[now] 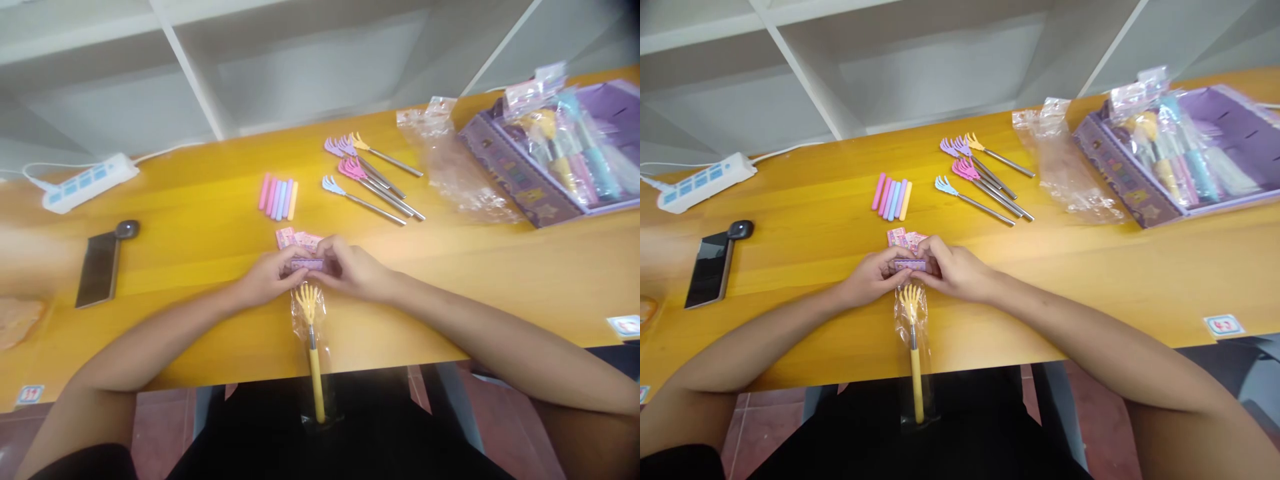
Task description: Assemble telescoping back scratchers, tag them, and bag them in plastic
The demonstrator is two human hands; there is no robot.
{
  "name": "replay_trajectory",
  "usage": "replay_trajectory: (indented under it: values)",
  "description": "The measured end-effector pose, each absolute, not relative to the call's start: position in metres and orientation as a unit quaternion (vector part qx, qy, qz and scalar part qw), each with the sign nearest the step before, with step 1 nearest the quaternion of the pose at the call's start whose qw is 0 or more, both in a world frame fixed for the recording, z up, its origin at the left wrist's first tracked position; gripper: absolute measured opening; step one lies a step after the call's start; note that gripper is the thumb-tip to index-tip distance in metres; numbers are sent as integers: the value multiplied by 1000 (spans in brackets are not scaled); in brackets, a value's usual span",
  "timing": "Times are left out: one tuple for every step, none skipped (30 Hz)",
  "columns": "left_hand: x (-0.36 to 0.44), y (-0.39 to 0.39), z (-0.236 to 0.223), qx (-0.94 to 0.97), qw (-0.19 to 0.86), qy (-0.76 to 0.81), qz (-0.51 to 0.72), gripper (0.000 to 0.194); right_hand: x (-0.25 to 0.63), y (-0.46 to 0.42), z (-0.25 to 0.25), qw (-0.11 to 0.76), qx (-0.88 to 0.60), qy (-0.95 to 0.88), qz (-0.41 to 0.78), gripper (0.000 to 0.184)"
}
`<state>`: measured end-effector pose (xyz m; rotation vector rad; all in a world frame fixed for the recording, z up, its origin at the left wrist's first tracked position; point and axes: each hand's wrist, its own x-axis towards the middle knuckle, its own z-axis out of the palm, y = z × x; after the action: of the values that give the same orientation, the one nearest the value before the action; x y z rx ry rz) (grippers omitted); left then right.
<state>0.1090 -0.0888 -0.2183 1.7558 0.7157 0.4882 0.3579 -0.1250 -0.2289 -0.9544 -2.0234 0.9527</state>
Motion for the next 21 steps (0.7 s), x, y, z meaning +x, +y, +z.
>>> replay_trajectory:
  values:
    - [109,-89,-218,745,558,302,208,31,358,-125,-228,348,-363,-776,380,33]
    - [109,-89,-217,745,557,301,209,31,357,-125,-228,346,-359,-772,394,32]
    - [110,-89,-216,747,555,300,210,30,357,-125,-228,344,-354,-768,407,31]
    - [110,-89,-215,749,552,300,211,29,357,-125,-228,343,-350,-764,419,30]
    - [110,-89,-214,752,547,300,212,28,357,-125,-228,343,-346,-761,429,29]
    - [111,-89,-213,754,543,301,213,27,357,-125,-229,342,-343,-758,437,28]
    - [111,-89,-213,756,542,300,212,26,357,-125,-229,341,-341,-756,443,26]
    - [111,-89,-213,755,544,299,212,26,357,-125,-229,340,-339,-754,448,25]
    - [111,-90,-214,753,548,298,212,25,357,-125,-228,338,-337,-753,453,24]
    - [111,-90,-215,749,553,297,212,25,358,-125,-228,334,-335,-753,458,24]
    - [111,-90,-216,744,559,295,214,25,358,-125,-227,330,-333,-753,461,24]
    - [111,-91,-217,739,566,292,217,25,359,-125,-226,328,-329,-754,464,24]
    - [111,-91,-218,735,572,290,220,26,360,-125,-225,326,-327,-756,465,25]
    - [110,-91,-218,732,576,288,223,27,360,-124,-224,324,-325,-757,466,25]
    - [110,-92,-219,729,579,287,225,28,361,-124,-223,322,-323,-759,465,25]
    - [110,-92,-219,727,581,287,224,29,361,-124,-222,321,-320,-761,465,24]
    - [109,-92,-218,726,584,288,221,29,362,-124,-222,319,-319,-762,464,24]
    - [109,-92,-217,726,585,290,217,29,362,-124,-221,319,-317,-764,463,24]
    - [109,-92,-217,726,585,292,213,29,362,-124,-221,318,-315,-766,462,24]
    - [108,-91,-216,727,583,295,211,30,362,-124,-221,318,-314,-766,462,25]
    - [108,-91,-215,728,581,297,210,31,361,-124,-222,318,-313,-767,462,27]
